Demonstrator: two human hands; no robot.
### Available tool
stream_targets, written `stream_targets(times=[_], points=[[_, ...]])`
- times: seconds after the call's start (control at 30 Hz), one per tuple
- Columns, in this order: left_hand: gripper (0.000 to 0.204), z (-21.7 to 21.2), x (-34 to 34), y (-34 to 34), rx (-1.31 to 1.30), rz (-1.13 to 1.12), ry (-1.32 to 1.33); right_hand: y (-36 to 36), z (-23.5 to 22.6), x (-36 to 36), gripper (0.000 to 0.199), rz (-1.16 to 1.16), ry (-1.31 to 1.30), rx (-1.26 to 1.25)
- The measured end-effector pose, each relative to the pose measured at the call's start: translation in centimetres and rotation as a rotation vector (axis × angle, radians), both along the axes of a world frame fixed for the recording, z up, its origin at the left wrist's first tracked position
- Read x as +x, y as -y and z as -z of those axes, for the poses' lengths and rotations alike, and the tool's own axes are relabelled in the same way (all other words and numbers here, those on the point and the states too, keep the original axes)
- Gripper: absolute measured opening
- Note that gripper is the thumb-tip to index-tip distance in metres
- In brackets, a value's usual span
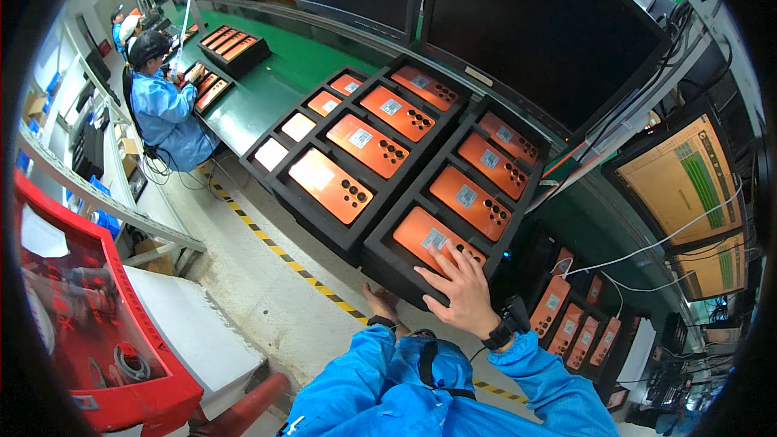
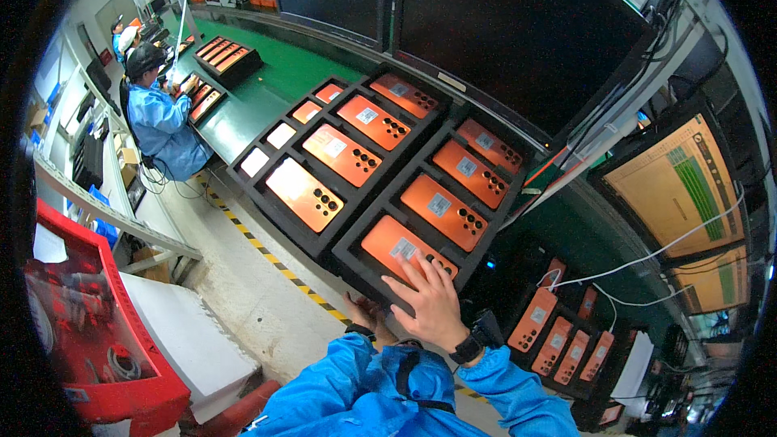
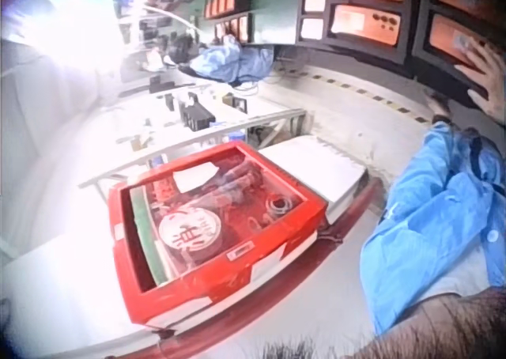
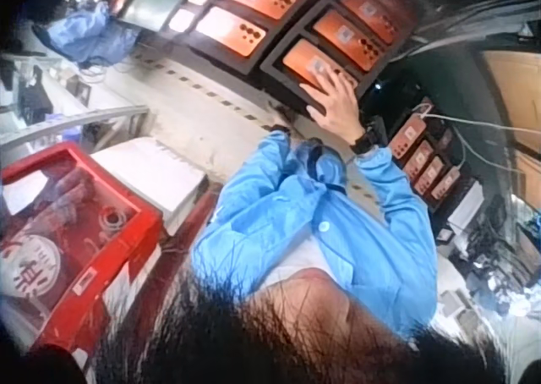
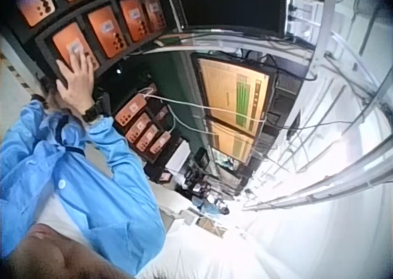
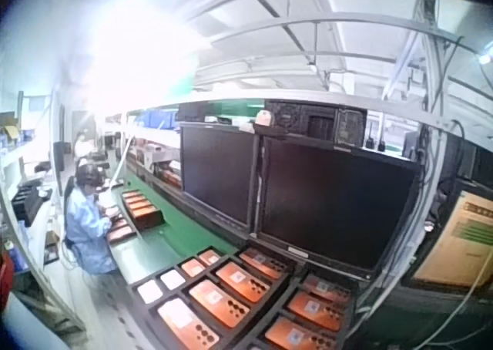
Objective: Scanning barcodes and testing handheld electronic devices at a factory workstation.
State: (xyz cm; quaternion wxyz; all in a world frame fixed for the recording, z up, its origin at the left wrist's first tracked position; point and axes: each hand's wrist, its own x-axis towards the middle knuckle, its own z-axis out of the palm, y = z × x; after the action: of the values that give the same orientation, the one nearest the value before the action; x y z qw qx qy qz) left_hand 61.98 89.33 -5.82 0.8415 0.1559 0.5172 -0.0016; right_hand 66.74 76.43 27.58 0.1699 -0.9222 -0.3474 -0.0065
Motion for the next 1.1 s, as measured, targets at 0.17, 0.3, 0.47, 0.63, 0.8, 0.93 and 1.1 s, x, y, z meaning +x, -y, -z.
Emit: stream_targets(times=[0.17,0.3,0.47,0.63,0.8,0.93,1.1], points=[[0.060,0.4,-0.2,-0.2,-0.045,-0.076,-0.025,-0.5,0.2,-1.1,0.051,-0.011,-0.028,0.005],[0.071,1.5,0.7,-0.3,0.004,0.084,-0.109,-0.8,0.4,-1.2,0.050,0.005,-0.022,-0.006],[0.070,-0.6,2.0,-0.5,-0.070,0.036,0.228,-1.1,0.3,-1.3,0.048,0.033,-0.007,0.001],[0.072,3.2,1.7,-0.3,-0.006,0.005,0.328,-1.2,0.5,-1.2,0.048,0.042,0.012,0.027],[0.073,2.3,2.0,-0.6,-0.121,0.049,0.406,-0.9,0.9,-1.2,0.047,0.061,0.043,0.046],[0.075,2.7,0.7,-1.6,-0.144,0.092,0.477,-1.3,0.6,-1.7,0.047,0.049,0.050,0.050],[0.082,-1.2,-2.4,-2.5,0.038,0.145,0.367,-2.4,0.8,-4.7,0.049,0.044,0.027,0.067]])
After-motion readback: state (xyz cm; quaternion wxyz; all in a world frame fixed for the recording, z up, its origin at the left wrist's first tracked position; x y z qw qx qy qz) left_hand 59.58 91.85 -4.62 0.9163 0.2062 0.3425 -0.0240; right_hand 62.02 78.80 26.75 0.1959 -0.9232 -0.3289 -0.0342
